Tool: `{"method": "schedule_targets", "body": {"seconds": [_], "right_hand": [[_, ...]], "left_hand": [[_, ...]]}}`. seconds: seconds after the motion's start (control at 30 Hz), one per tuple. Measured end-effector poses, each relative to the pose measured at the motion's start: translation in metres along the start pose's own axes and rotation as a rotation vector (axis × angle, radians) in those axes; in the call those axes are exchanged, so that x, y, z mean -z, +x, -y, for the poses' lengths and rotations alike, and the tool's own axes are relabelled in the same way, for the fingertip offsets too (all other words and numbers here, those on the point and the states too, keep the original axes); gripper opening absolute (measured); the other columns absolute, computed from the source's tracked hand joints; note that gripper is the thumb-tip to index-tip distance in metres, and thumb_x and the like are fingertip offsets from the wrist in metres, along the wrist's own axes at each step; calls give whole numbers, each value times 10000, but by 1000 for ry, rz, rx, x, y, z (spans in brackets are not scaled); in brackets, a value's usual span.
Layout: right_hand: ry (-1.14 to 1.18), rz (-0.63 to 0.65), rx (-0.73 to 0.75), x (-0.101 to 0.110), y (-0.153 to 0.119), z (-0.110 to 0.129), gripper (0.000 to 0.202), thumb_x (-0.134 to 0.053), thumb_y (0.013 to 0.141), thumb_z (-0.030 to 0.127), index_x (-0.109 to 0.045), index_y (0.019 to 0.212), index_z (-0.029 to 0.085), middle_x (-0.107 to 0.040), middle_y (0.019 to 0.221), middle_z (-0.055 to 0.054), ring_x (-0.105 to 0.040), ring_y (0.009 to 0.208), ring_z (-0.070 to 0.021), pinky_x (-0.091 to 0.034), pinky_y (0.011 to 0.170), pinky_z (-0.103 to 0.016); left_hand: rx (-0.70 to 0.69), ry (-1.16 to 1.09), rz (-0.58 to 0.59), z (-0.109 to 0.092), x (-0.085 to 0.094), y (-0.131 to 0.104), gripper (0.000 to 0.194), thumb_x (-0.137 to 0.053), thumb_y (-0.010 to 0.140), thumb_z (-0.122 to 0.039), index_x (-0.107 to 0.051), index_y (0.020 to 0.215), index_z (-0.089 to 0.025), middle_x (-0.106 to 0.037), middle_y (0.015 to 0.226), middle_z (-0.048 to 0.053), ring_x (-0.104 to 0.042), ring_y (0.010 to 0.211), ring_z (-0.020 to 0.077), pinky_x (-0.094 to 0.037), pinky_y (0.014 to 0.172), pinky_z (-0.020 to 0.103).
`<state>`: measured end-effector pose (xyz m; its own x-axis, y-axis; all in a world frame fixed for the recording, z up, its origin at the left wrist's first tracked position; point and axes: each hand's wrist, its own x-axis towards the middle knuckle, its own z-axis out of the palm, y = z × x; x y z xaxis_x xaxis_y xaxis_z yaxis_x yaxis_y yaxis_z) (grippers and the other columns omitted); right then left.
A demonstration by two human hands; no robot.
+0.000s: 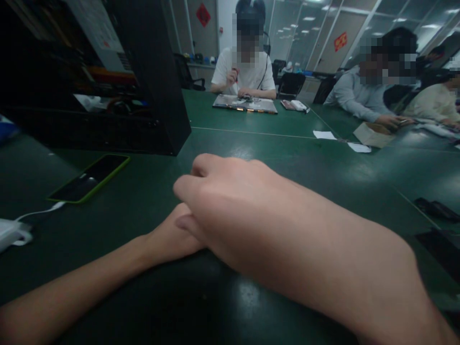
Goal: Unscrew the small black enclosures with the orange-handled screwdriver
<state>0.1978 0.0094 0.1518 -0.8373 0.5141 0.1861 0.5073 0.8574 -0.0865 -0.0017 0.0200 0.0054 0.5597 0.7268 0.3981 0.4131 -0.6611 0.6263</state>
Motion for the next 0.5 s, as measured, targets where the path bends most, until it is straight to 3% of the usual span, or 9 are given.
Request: {"method": "schedule_targets", "body": {"seconds": [0.1,0.27,0.4,0.5], "right_hand": [[-19,0,4,2,2,-5,153,-558,955,124,-696,952,191,-677,966,-34,-584,769,-145,-411,664,-272],[135,69,49,11,-3,-3,275,-553,912,91,-724,1089,214,-665,1275,-47,-644,1000,-170,-498,803,-265],[45,55,22,10,-2,-1,211,-567,958,172,-728,1093,195,-698,1166,-74,-650,947,-195,-489,764,-299],[-21,47,2,9,-1,0,210,-572,945,143,-727,1073,204,-711,1128,-69,-649,944,-201,-482,784,-309]], "left_hand": [[-32,67,-11,2,1,-2,352,-769,881,-367,-668,1174,-200,-740,1146,87,-699,1119,302,-575,949,426],[-121,145,-99,4,10,-4,425,-787,844,-348,-651,1222,-211,-730,1151,78,-700,1116,305,-557,970,441],[-108,193,-25,5,13,-2,547,-819,781,-371,-632,1272,-217,-701,1237,99,-677,1162,342,-561,952,462],[-87,213,9,6,12,0,562,-824,766,-390,-632,1267,-220,-682,1258,102,-665,1170,349,-558,972,477]]}}
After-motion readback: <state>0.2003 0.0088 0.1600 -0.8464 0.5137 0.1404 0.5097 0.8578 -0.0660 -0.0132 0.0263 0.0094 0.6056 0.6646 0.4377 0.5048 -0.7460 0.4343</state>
